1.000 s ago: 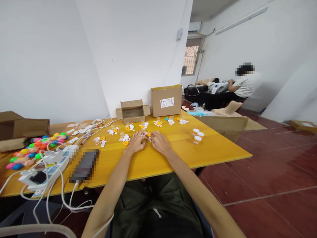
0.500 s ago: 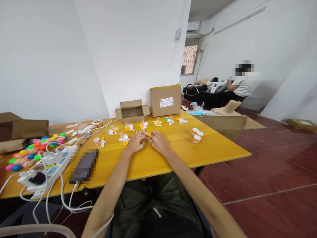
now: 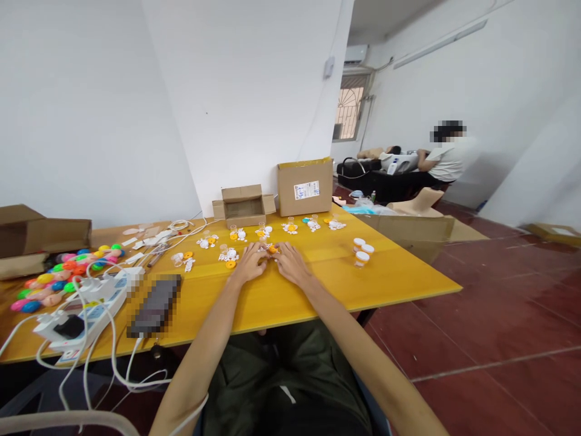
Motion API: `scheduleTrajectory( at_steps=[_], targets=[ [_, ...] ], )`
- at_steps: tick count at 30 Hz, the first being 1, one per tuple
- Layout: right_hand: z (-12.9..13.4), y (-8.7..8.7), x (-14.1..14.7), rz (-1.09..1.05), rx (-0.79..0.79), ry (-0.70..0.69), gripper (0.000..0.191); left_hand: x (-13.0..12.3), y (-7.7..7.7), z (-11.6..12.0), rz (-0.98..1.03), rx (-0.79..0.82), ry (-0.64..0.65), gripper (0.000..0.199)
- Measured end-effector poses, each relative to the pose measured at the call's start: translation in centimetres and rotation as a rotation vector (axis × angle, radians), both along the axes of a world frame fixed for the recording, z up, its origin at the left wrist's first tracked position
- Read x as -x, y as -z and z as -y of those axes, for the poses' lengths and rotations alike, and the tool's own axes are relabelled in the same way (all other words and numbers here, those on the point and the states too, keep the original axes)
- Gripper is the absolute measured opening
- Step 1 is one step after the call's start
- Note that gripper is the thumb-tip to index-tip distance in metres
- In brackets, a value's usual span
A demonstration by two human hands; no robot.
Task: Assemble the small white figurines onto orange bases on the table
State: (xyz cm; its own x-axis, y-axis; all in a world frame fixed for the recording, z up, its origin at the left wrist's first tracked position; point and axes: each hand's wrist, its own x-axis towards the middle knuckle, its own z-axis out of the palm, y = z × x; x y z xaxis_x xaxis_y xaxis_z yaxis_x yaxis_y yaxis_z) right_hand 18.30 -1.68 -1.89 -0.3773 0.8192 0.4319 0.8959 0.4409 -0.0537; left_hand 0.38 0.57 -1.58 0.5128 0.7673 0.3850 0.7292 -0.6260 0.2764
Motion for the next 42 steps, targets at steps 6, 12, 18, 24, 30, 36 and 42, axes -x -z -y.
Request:
scheduleTrajectory(
  at_steps=[6, 12, 18, 24, 30, 36, 42],
  targets=[
    [0.2, -0.2, 0.2, -0.001, -0.004, 0.029, 0.032, -0.1, -0.4, 0.3, 0.022, -0.019, -0.032, 0.029],
    [0.4, -0.8, 0.1, -0.061, 0.025, 0.150, 0.037, -0.1, -0.4, 0.2, 0.021, -0.022, -0.045, 0.030],
    [0.1, -0.4, 0.1, -0.041, 0.060, 0.124, 0.036, -0.2, -0.4, 0.3, 0.022, -0.021, -0.044, 0.028],
    [-0.2, 0.2, -0.1, -0.047, 0.011, -0.019, 0.042, -0.3, -0.7, 0.6, 0.046, -0.028, -0.030, 0.031],
    [-0.4, 0.3, -0.2, -0.065, 0.014, -0.064, 0.047, -0.2, -0.5, 0.5, 0.045, -0.021, -0.021, 0.031],
    [-0.3, 0.1, -0.2, -0.133, -0.010, -0.037, 0.037, -0.1, -0.2, 0.3, 0.067, -0.027, -0.017, 0.030],
    [-0.5, 0.4, -0.4, -0.204, 0.000, 0.031, 0.023, 0.0, 0.0, -0.1, 0.084, -0.038, -0.004, 0.034]
  ],
)
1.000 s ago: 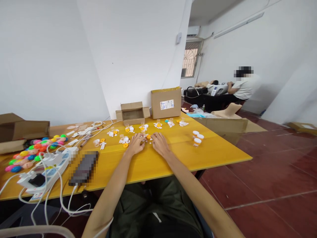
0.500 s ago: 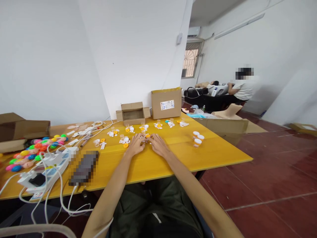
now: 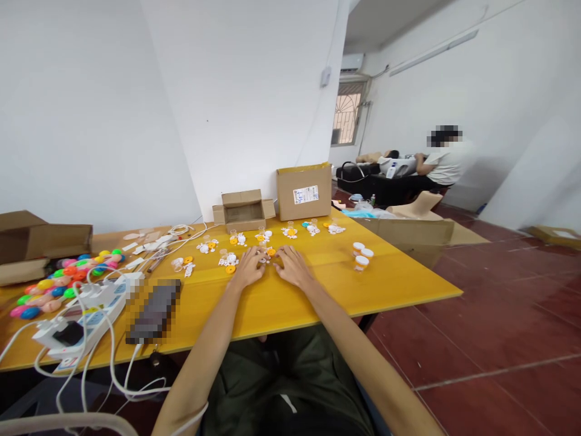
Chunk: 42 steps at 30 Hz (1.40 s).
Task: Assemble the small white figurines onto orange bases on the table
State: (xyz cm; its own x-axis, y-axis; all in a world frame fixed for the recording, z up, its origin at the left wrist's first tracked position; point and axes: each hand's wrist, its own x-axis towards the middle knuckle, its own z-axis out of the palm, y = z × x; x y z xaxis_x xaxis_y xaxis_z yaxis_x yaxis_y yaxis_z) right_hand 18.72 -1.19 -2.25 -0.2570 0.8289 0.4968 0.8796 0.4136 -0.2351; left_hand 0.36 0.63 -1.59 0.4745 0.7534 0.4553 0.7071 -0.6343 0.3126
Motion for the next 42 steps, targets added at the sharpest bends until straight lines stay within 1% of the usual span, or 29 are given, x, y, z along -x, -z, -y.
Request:
scheduleTrajectory(
  at_steps=[6, 11, 14, 17, 20, 22, 25, 29, 31, 34, 36, 38, 42],
  targets=[
    [-1.1, 0.2, 0.0, -0.074, 0.088, 0.040, 0.010, 0.4, 0.9, -0.8, 0.044, -0.032, 0.010, 0.033],
    [-2.5, 0.3, -0.1, -0.205, 0.151, 0.058, 0.010, 0.6, 1.7, -1.4, 0.128, -0.047, -0.039, 0.039],
    [-3.2, 0.6, -0.4, -0.331, 0.194, 0.039, 0.009, 0.6, 1.8, -1.5, 0.213, -0.057, -0.085, 0.046],
    [-3.7, 1.0, -0.7, -0.473, 0.231, -0.029, 0.011, 0.5, 2.0, -1.5, 0.281, -0.024, -0.102, 0.058],
    [-4.0, 1.3, -0.7, -0.583, 0.250, -0.146, 0.015, 0.5, 2.4, -1.7, 0.306, 0.047, -0.095, 0.069],
    [-4.2, 1.4, -0.6, -0.642, 0.266, -0.205, 0.017, 0.5, 2.8, -2.0, 0.319, 0.085, -0.090, 0.074],
    [-4.3, 1.7, -0.5, -0.710, 0.283, -0.247, 0.018, 0.4, 3.4, -2.5, 0.346, 0.118, -0.077, 0.078],
    [-4.3, 2.0, -0.5, -0.720, 0.253, -0.232, 0.017, 0.0, 3.8, -3.1, 0.374, 0.114, -0.059, 0.081],
    [-4.4, 2.0, -0.7, -0.693, 0.215, -0.185, 0.018, -0.3, 3.8, -3.4, 0.392, 0.105, -0.060, 0.083],
    [-4.8, 1.9, -0.9, -0.673, 0.174, -0.105, 0.021, -0.9, 3.5, -3.8, 0.429, 0.117, -0.072, 0.094],
    [-5.3, 1.9, -0.8, -0.677, 0.184, -0.070, 0.023, -1.2, 3.3, -4.0, 0.457, 0.137, -0.085, 0.102],
    [-6.0, 1.8, -0.4, -0.682, 0.216, -0.069, 0.026, -1.6, 3.1, -4.1, 0.484, 0.152, -0.084, 0.108],
    [-7.3, 1.3, 0.6, -0.702, 0.300, -0.134, 0.029, -2.1, 3.1, -4.4, 0.543, 0.205, -0.028, 0.104]
  ],
)
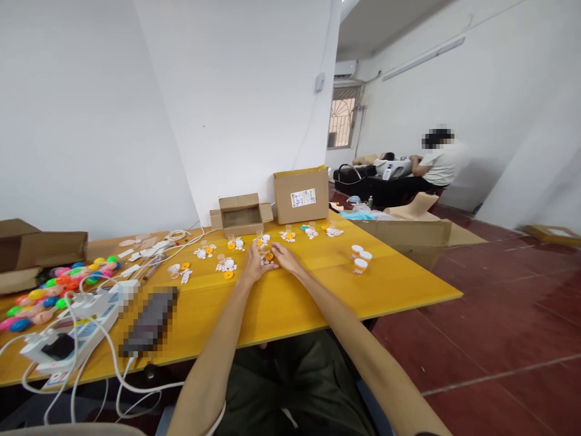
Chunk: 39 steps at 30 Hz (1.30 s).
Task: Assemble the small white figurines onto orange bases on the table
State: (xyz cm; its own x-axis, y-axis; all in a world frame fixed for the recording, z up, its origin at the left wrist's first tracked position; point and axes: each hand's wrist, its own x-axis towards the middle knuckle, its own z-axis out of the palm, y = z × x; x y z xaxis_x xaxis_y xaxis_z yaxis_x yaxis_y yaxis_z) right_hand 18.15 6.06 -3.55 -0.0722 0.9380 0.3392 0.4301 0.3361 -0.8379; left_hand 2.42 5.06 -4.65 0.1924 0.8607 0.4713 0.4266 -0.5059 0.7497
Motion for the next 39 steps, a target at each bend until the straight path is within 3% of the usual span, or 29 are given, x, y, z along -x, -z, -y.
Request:
scheduleTrajectory(
  at_steps=[8, 19, 27, 32, 39],
  targets=[
    [-0.5, -0.1, 0.2, -0.004, 0.006, -0.104, 0.029, -0.5, 0.3, -0.8, 0.033, 0.017, 0.041, 0.097],
    [0.1, -0.3, 0.5, -0.018, -0.019, -0.127, 0.033, 0.0, 0.1, -0.7, 0.094, 0.046, 0.107, 0.067],
    [1.0, -0.8, 0.9, 0.072, -0.013, -0.138, 0.041, 1.0, -0.8, -0.1, 0.109, 0.065, -0.039, 0.056],
    [1.3, -0.9, 1.6, 0.154, -0.009, -0.118, 0.049, 2.2, -0.5, -0.6, 0.139, 0.115, -0.204, 0.046],
    [1.1, -0.4, 3.7, 0.145, -0.039, 0.088, 0.042, 3.6, 0.0, -1.3, 0.091, 0.077, -0.250, 0.039]
  ],
)
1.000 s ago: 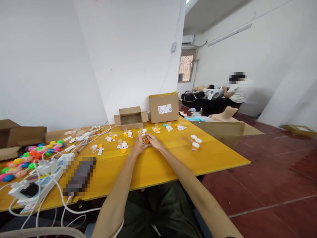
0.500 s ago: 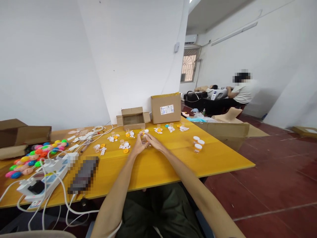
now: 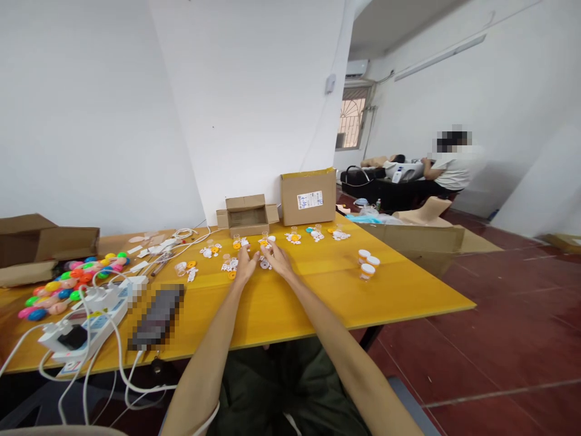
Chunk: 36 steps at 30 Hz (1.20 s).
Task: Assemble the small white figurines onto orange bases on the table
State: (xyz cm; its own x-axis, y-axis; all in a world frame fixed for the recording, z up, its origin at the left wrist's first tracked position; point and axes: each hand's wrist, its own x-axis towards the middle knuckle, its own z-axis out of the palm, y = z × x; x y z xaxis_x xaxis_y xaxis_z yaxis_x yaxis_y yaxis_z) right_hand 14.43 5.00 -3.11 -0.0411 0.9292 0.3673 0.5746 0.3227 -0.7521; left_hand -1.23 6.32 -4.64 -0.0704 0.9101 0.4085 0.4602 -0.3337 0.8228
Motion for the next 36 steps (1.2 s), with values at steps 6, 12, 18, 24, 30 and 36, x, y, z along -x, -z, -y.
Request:
scheduleTrajectory(
  at_steps=[6, 12, 18, 24, 30, 36],
  targets=[
    [-0.2, -0.1, 2.0, 0.000, 0.005, 0.144, 0.044, 1.0, -0.5, 0.3, 0.011, 0.038, 0.011, 0.032],
    [0.2, -1.0, 3.5, 0.051, 0.033, 0.308, 0.046, 0.5, -0.5, 0.5, 0.033, 0.053, 0.085, 0.028],
    [2.2, -2.1, 3.2, 0.267, 0.067, 0.206, 0.046, 0.0, -0.4, 0.5, 0.121, 0.042, 0.097, 0.028],
    [3.8, -2.5, 3.8, 0.497, 0.048, 0.181, 0.046, 0.0, -0.4, 0.6, 0.212, 0.027, 0.034, 0.030],
    [4.1, -3.0, 3.8, 0.598, 0.044, 0.163, 0.028, 0.1, -0.6, 0.8, 0.143, 0.040, 0.067, 0.026],
    [3.6, -2.9, 3.4, 0.609, 0.061, 0.167, 0.029, 0.2, -0.5, 0.8, 0.088, 0.045, 0.071, 0.028]
  ],
)
